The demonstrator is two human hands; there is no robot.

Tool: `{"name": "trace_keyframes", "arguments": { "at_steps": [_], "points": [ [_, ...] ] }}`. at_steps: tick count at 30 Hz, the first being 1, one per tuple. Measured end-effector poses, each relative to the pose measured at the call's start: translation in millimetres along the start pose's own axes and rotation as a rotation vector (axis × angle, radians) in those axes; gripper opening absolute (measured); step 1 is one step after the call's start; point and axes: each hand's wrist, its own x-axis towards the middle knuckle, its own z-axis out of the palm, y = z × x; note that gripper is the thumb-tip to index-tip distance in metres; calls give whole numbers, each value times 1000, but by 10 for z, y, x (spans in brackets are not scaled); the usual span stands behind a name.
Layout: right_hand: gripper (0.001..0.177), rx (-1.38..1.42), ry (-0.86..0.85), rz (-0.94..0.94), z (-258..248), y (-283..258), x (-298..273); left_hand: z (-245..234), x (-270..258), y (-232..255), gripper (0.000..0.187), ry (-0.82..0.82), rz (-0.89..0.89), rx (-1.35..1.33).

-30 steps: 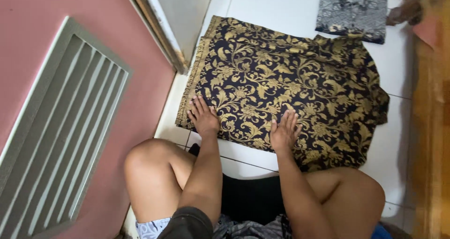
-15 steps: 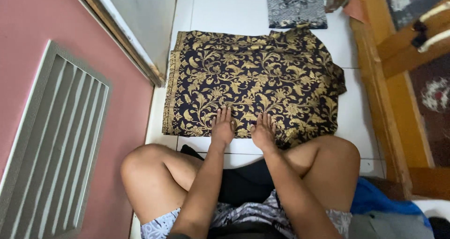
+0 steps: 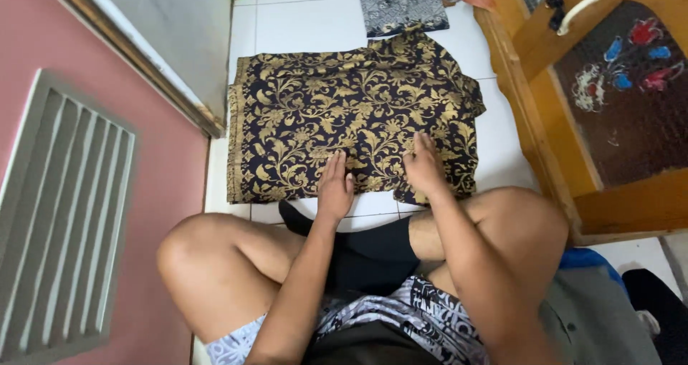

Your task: The person sits on the floor and folds a black and gold patterned shirt by hand. They smooth the fabric, fold the sleeves inward, and fold the body of the shirt into a compact rectangle.

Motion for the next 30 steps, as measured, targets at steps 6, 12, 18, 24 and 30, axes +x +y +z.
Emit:
{"name": "trace_keyframes", "arguments": {
  "at_steps": [6, 12, 18, 24, 30],
  "points": [
    [69, -129, -45, 17, 411, 306, -135, 42, 64, 178, 60, 20, -43, -71],
    [65, -33, -127, -8, 350, 223, 177, 450, 636, 340, 57, 115, -107, -132],
    [63, -161, -106, 49, 726, 512, 764, 1149, 1235, -65, 67, -11, -134, 257],
    [59, -41, -7, 192, 714, 778, 1031, 1141, 1212, 41, 59, -114, 20, 438],
    [61, -220, 313, 378, 850, 1295, 1254, 1230, 1190, -85, 59, -38, 69, 363]
  ]
}}
